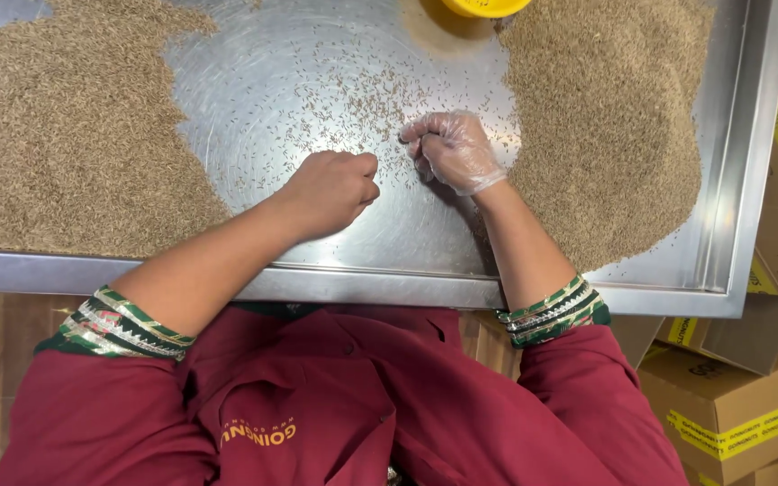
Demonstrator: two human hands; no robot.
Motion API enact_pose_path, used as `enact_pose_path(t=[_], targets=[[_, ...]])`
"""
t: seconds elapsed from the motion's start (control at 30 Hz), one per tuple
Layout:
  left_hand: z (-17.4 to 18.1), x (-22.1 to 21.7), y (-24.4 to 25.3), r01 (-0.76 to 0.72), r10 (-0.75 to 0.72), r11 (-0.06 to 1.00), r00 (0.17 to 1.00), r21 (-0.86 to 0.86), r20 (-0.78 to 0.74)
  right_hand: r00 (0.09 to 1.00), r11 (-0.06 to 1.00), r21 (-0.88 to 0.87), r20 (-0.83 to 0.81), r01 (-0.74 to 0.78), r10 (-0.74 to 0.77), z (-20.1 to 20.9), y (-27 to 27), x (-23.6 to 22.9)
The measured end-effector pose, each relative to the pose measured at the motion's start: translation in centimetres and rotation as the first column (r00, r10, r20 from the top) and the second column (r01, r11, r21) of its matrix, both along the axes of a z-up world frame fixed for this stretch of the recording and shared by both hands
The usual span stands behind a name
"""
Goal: Sorting and cleaning seeds on a metal table by spreading them out and removing impurities
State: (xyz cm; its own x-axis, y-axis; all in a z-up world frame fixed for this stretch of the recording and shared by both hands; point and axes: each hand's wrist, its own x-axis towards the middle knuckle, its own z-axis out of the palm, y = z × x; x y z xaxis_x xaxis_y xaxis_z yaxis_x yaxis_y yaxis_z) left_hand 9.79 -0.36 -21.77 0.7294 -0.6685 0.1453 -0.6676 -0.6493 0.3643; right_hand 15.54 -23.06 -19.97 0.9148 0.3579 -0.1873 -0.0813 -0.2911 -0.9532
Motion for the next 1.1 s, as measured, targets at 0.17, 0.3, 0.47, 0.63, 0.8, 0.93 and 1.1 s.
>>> enact_pose_path(t=[0.17,0.3,0.47,0.63,0.8,0.93,1.1], targets=[[-1.5,-0.3,-0.4,0.023,-0.031,0.999,0.983,0.048,0.181,1.000,0.999,-0.041,0.031,0.008,-0.007,0.4,0.1,-0.2],[-2.2,-0.5,-0.8,0.074,-0.094,0.994,0.947,0.077,0.307,0.999,0.999,-0.051,0.036,-0.020,0.022,-0.5,-0.2,0.1],[-1.6,-0.5,-1.2,0.121,-0.155,0.986,0.917,0.115,0.367,0.999,0.997,-0.076,0.037,-0.029,0.032,-1.3,-0.4,0.5],[-0.4,0.3,-0.2,0.109,-0.114,0.993,0.979,0.040,0.167,1.000,0.999,-0.043,-0.002,-0.010,0.010,-0.8,-0.4,0.4],[0.3,0.8,0.8,0.023,-0.023,0.999,1.000,-0.030,0.003,0.999,0.999,-0.034,-0.030,-0.029,0.028,-0.5,-0.5,0.6],[0.7,0.9,0.3,-0.031,0.030,1.000,0.995,-0.007,-0.093,0.999,1.000,-0.011,-0.033,-0.027,0.027,-0.2,-0.4,0.5],[1.3,1.4,-0.4,-0.057,0.066,0.997,0.981,0.055,-0.184,1.000,1.000,0.015,-0.012,-0.022,0.022,-0.5,-0.2,0.6]])
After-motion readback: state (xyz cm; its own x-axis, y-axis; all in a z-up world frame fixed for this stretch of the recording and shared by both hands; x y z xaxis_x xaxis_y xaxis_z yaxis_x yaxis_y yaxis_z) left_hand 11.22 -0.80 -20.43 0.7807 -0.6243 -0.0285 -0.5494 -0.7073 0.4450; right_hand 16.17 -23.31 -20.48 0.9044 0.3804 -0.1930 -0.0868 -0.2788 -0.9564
